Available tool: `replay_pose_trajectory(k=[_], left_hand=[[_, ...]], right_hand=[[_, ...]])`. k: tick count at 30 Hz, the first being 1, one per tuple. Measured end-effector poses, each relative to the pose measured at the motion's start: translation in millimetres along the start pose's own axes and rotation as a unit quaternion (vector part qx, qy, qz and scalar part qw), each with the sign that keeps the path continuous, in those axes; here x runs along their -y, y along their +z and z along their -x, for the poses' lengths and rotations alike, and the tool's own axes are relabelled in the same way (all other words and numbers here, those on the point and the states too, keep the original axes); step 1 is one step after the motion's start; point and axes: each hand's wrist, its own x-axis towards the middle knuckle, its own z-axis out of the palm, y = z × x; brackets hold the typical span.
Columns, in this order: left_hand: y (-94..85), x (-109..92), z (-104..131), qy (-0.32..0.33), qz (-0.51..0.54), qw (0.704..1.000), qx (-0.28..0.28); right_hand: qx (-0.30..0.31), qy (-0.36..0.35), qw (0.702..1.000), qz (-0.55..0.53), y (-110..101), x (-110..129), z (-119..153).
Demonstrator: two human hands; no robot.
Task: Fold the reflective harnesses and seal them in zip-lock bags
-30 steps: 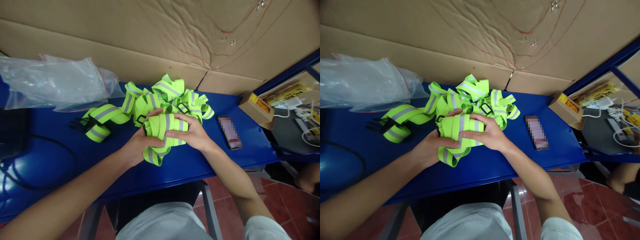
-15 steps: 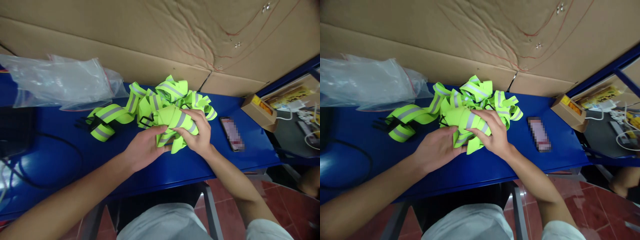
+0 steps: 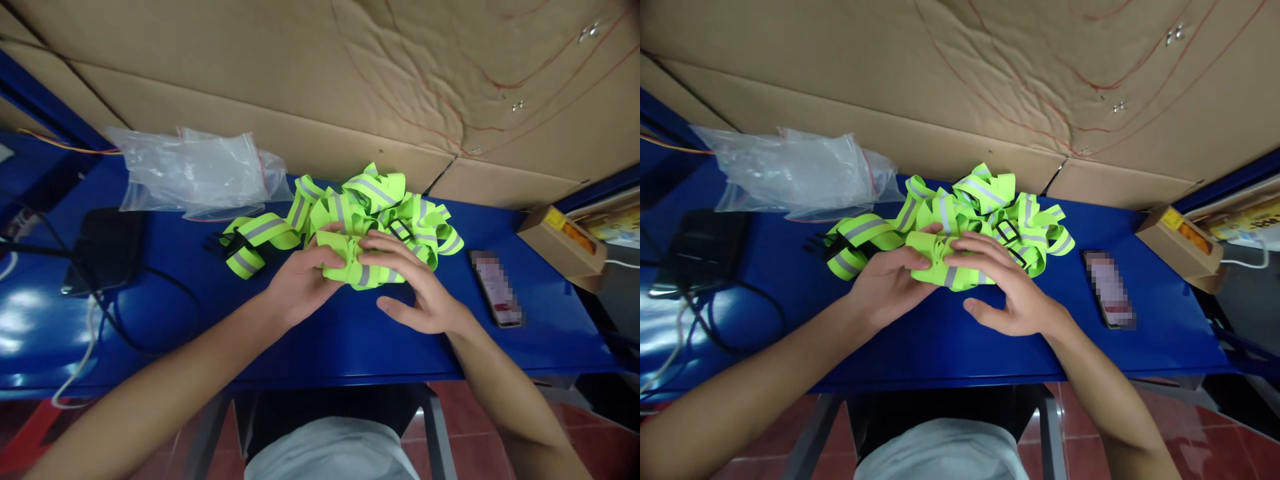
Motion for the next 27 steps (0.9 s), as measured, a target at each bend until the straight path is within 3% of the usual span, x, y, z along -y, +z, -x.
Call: replay_pose_trajectory(k=[2, 5, 8, 10, 12, 15, 21, 27], left_hand=[[-0.8, 2, -1, -0.001, 0.0, 1.0, 0.001], [-0.8, 7, 2, 0.049, -0.057, 0.996, 0.044], [-2.7, 10, 4, 0.155, -0.182, 0.964, 0.117], [-5.2, 10, 5, 0.221, -0.253, 0.931, 0.144], [-7.5, 11, 5, 0.257, -0.289, 0.91, 0.152], [-8.5, 13, 6, 0.264, -0.303, 0.902, 0.157], [-7.2, 13, 8, 0.307, -0.351, 0.865, 0.183], [-12.8, 18, 1, 0.311, -0.327, 0.873, 0.182]], right_hand=[[-0.053, 0.054, 0.994, -0.073, 5, -2, 1], [-0.182, 0.141, 0.958, -0.169, 15, -7, 2], [-0.146, 0.248, 0.909, -0.302, 23, -7, 2], [-0.12, 0.282, 0.886, -0.349, 25, -4, 0], [-0.13, 0.273, 0.884, -0.355, 27, 1, -2], [-0.152, 0.252, 0.888, -0.355, 28, 6, -5], [-0.184, 0.274, 0.885, -0.327, 28, 14, 0], [-0.231, 0.303, 0.888, -0.259, 35, 18, 3]])
